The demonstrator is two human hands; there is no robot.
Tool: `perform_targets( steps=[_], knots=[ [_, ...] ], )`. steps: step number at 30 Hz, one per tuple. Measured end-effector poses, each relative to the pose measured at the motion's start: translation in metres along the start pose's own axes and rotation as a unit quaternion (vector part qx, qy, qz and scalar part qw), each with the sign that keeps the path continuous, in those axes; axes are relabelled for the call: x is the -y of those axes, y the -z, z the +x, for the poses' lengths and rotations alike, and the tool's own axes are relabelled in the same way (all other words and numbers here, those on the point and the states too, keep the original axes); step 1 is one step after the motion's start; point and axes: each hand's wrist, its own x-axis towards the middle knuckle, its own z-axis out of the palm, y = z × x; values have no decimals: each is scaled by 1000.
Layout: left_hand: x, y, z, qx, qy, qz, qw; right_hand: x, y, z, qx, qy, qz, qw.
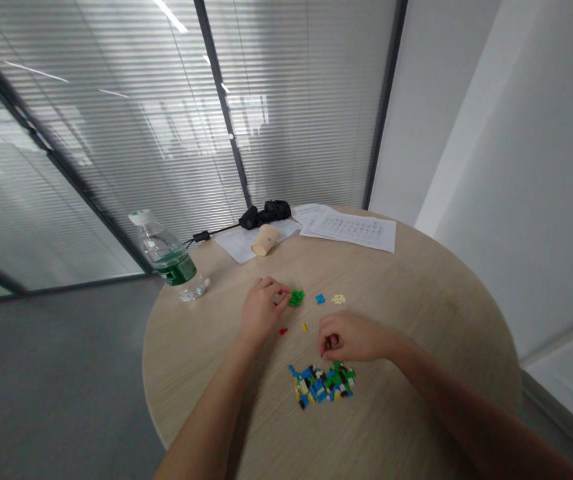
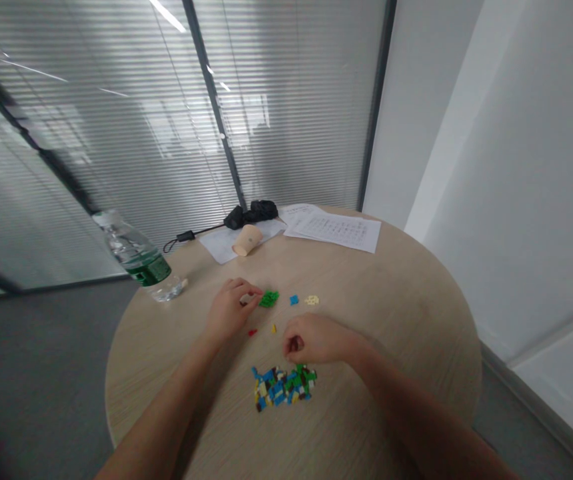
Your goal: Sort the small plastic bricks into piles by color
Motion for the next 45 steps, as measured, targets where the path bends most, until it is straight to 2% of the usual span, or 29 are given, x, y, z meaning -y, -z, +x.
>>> perform_targets(
  steps=[6, 14, 21, 25, 30, 35, 39, 41, 45],
  knots=[
    [-7, 1, -1, 14, -45, -20, 999, 2, 7, 0, -70, -62, 84, 992],
    [-11, 0, -2, 56, -86, -52, 993, -3, 5, 1, -65, -72, 114, 989],
    [-29, 6, -6, 163, -153, -142, 964, -1, 11, 2, -110, -70, 165, 978],
    [-39, 7, -10, 187, -179, -160, 952, -3, 11, 3, -112, -69, 256, 958],
    [-44, 9, -10, 168, -185, -148, 957, -6, 11, 4, -110, -71, 350, 928],
    [-44, 7, -8, 135, -194, -153, 960, -12, 11, 7, -132, -77, 383, 911],
    [-39, 3, -7, 86, -195, -162, 963, -16, 11, 9, -154, -103, 383, 905],
    [-31, 2, -5, 42, -168, -144, 974, -18, 12, 8, -175, -121, 353, 911],
    [-6, -4, 0, -41, -53, -57, 996, -19, 13, 5, -224, -142, 212, 941]
  ],
)
